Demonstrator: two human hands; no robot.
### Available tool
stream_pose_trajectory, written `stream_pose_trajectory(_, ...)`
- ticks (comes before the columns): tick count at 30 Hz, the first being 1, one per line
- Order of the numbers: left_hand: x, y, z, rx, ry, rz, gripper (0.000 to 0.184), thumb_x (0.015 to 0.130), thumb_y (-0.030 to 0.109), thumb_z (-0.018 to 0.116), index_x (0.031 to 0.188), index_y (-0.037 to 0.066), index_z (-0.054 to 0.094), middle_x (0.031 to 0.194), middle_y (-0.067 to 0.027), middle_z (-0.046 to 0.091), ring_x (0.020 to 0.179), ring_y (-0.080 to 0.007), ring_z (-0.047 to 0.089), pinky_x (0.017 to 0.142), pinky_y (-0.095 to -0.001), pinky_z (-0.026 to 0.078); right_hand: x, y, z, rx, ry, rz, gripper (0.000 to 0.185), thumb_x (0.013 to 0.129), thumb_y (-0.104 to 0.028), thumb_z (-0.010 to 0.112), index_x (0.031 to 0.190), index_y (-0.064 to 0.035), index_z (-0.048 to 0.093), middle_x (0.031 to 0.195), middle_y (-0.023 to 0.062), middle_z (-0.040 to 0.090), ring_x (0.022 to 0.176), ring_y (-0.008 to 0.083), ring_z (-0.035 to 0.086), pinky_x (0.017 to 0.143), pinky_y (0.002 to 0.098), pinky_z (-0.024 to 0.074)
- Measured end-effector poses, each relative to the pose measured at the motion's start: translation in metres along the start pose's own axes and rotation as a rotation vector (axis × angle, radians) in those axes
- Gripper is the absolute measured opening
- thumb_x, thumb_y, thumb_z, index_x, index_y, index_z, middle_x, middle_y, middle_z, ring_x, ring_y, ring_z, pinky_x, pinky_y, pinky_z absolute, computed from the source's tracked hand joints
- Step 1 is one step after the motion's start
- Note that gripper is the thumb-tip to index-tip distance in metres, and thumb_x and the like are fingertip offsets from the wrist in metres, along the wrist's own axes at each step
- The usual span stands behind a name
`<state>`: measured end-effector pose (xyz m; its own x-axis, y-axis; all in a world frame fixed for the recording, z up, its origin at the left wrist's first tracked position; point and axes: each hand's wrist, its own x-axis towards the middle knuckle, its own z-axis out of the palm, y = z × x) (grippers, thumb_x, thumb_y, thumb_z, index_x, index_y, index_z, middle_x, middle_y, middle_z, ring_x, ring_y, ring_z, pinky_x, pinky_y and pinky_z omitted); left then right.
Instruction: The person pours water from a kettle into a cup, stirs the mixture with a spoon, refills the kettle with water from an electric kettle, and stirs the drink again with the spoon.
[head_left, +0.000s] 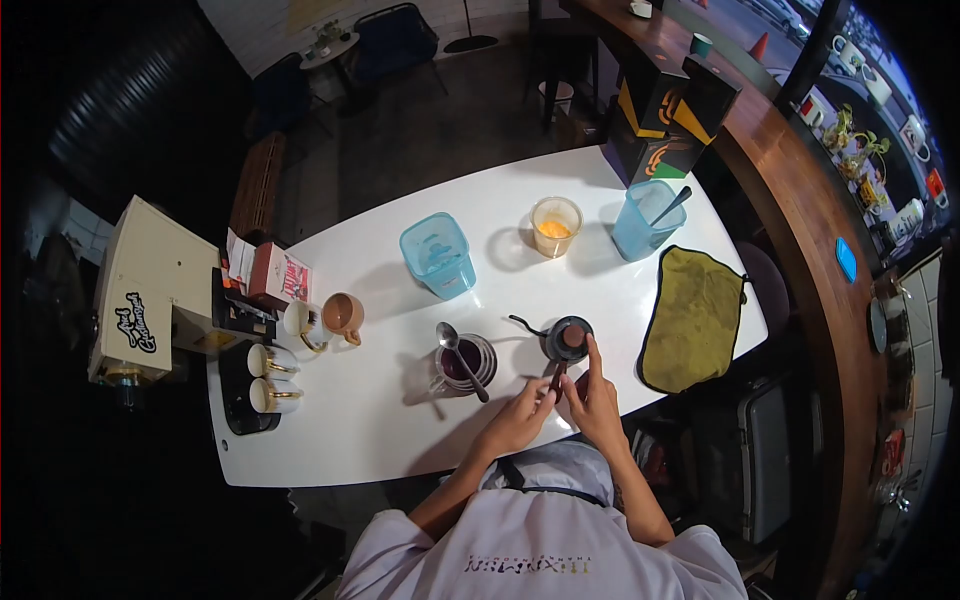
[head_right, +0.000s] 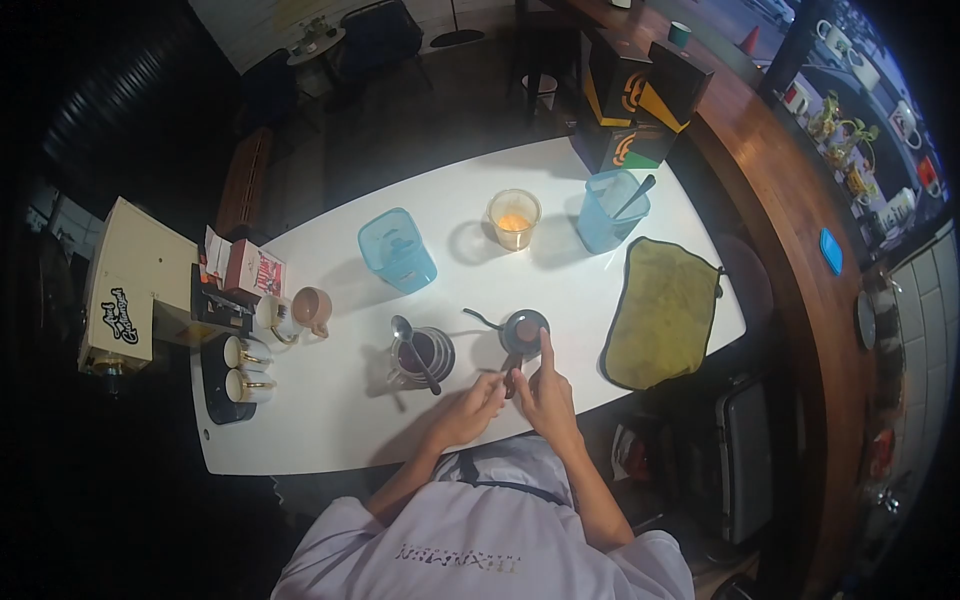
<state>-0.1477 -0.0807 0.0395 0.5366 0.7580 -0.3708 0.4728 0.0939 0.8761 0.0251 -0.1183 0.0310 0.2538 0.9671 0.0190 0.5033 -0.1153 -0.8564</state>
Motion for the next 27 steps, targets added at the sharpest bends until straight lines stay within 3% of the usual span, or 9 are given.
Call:
stream_pose_trajectory(6, -0.076, 0.012, -0.110, -0.183, -0.486, 0.264, 0.037, 0.107, 0.025, 0.054, 0.136, 0.002, 0.056, 0.113, -0.0127, 0.070, 0.107, -0.0186, 0.068, 0.095, -0.0334, 0.051, 0.000, -0.011, 0.036, -0.094, 0.061, 0.063, 0.103, 0.086, -0.005, 0.063, 0.161, -0.0045, -0.007, 0.063, 0.0164, 0.063, 0.058, 0.0353, 0.066, 0.058, 0.0405, 0.0517)
stream_pose_trajectory(10, -0.065, -0.045, -0.137, -0.502, -0.012, 0.326, 0.036, 0.101, 0.015, 0.064, 0.132, 0.000, 0.056, 0.112, -0.0117, 0.068, 0.110, -0.0183, 0.064, 0.097, -0.0339, 0.050, 0.005, -0.017, 0.048, -0.266, 0.112, 0.068, 0.099, 0.086, -0.004, 0.061, 0.161, -0.0012, -0.004, 0.074, 0.0223, 0.068, 0.066, 0.0427, 0.068, 0.061, 0.0473, 0.0513)
stream_pose_trajectory(12, -0.054, -0.044, -0.138, -0.089, 0.429, 0.286, 0.063, 0.088, 0.016, 0.078, 0.141, 0.002, 0.047, 0.127, -0.0149, 0.061, 0.122, -0.0234, 0.059, 0.104, -0.0388, 0.047, 0.008, -0.016, 0.054, -0.314, 0.144, 0.064, 0.097, 0.086, -0.002, 0.060, 0.161, -0.0024, -0.002, 0.076, 0.0231, 0.068, 0.067, 0.0426, 0.068, 0.061, 0.0475, 0.0513)
stream_pose_trajectory(13, -0.052, -0.047, -0.136, -0.089, 0.433, 0.285, 0.063, 0.088, 0.016, 0.078, 0.141, 0.002, 0.047, 0.127, -0.0149, 0.061, 0.122, -0.0234, 0.059, 0.104, -0.0388, 0.047, 0.009, -0.015, 0.055, -0.363, 0.180, 0.064, 0.095, 0.087, 0.000, 0.059, 0.162, -0.0036, 0.001, 0.079, 0.0239, 0.069, 0.068, 0.0425, 0.068, 0.062, 0.0477, 0.0513)
stream_pose_trajectory(16, -0.035, -0.061, -0.126, 0.153, 0.435, 0.389, 0.105, 0.072, 0.018, 0.089, 0.153, 0.000, 0.026, 0.147, -0.0227, 0.046, 0.138, -0.0359, 0.047, 0.116, -0.0448, 0.038, 0.010, -0.007, 0.056, -0.280, 0.208, 0.046, 0.092, 0.087, 0.004, 0.057, 0.163, -0.0088, 0.007, 0.094, 0.0282, 0.071, 0.072, 0.0443, 0.069, 0.064, 0.0492, 0.0520)
stream_pose_trajectory(18, -0.026, -0.070, -0.121, 0.133, 0.429, 0.379, 0.107, 0.071, 0.018, 0.090, 0.154, 0.000, 0.024, 0.148, -0.0231, 0.045, 0.139, -0.0364, 0.046, 0.116, -0.0448, 0.038, 0.010, -0.004, 0.049, -0.166, 0.184, 0.097, 0.089, 0.088, 0.007, 0.056, 0.163, -0.0133, 0.011, 0.109, 0.0309, 0.070, 0.082, 0.0465, 0.071, 0.069, 0.0509, 0.0533)
stream_pose_trajectory(23, -0.007, -0.083, -0.116, 0.164, 0.493, 0.425, 0.106, 0.068, 0.022, 0.094, 0.151, -0.002, 0.032, 0.141, -0.0229, 0.052, 0.131, -0.0356, 0.054, 0.110, -0.0444, 0.045, 0.006, 0.001, 0.038, -0.078, 0.176, 0.088, 0.086, 0.088, 0.010, 0.053, 0.162, -0.0134, 0.016, 0.115, 0.0326, 0.068, 0.094, 0.0481, 0.070, 0.077, 0.0497, 0.0550)
stream_pose_trajectory(25, -0.005, -0.078, -0.115, 0.118, 0.488, 0.418, 0.100, 0.068, 0.020, 0.094, 0.148, -0.001, 0.038, 0.135, -0.0215, 0.056, 0.126, -0.0343, 0.058, 0.106, -0.0435, 0.048, 0.004, -0.001, 0.035, -0.058, 0.243, -0.094, 0.087, 0.086, 0.014, 0.051, 0.162, -0.0172, 0.023, 0.101, 0.0229, 0.072, 0.062, 0.0195, 0.059, 0.064, 0.0308, 0.0475)
stream_pose_trajectory(27, -0.002, -0.076, -0.115, 0.074, 0.482, 0.409, 0.094, 0.067, 0.019, 0.095, 0.144, -0.001, 0.044, 0.129, -0.0201, 0.061, 0.120, -0.0331, 0.061, 0.102, -0.0426, 0.051, 0.001, -0.014, 0.028, -0.047, 0.213, -0.094, 0.086, 0.086, 0.015, 0.050, 0.162, -0.0162, 0.024, 0.103, 0.0225, 0.072, 0.062, 0.0166, 0.055, 0.063, 0.0299, 0.0466)
